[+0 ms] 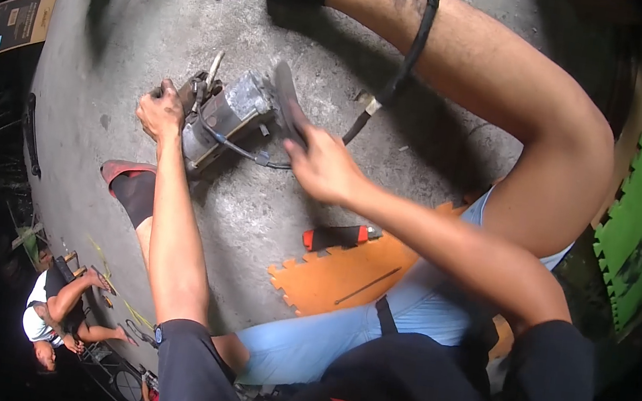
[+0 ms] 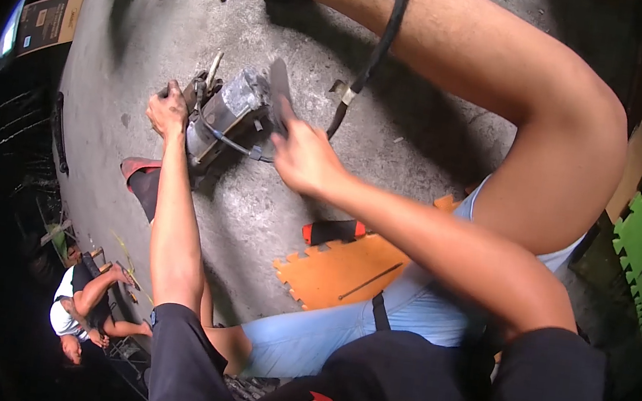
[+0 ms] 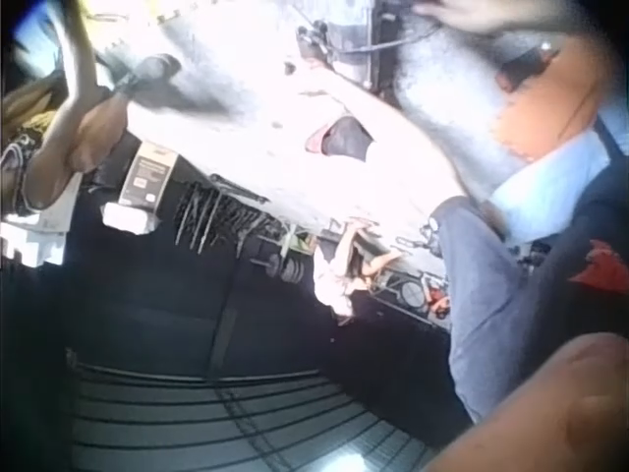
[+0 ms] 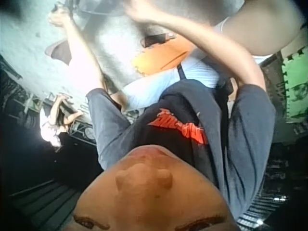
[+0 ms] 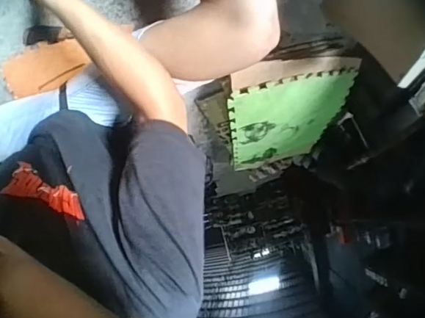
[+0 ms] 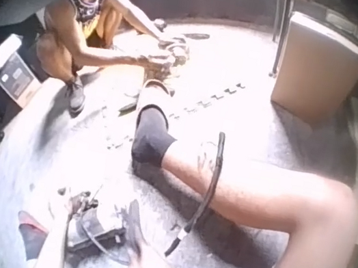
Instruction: Repairing or cleaning a car starter motor on the floor using tools.
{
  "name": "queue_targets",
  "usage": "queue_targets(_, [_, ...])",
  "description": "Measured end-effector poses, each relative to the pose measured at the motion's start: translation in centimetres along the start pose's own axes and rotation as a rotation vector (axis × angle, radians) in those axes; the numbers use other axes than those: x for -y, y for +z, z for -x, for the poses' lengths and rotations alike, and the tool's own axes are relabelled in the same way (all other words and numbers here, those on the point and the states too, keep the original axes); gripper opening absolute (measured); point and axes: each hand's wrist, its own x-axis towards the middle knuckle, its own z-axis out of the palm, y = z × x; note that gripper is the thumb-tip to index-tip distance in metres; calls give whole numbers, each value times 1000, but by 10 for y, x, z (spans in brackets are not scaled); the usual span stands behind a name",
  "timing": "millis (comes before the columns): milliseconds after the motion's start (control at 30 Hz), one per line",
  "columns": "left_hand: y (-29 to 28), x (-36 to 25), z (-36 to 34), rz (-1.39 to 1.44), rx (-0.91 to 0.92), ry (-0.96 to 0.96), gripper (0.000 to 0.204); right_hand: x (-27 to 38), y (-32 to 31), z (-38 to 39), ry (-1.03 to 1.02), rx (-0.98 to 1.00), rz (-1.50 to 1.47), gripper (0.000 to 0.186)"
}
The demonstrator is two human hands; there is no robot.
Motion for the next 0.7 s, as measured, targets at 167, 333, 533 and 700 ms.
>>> queue_targets(167, [3,6,-2,-6,-24,23,49,17,-3,-1,69,55,41,64])
queue_targets(333, [-5,7,1,-9,-15,13,41,26,-21,14,97,166,-24,66])
queue_targets(533, [-54,-45,101,422,-192,635,16,70,-50,10,-262,-36,80,61])
queue_targets(700, [-70,-119,233,726,741,410,67,116,-111,-20,-270,-212,152,52])
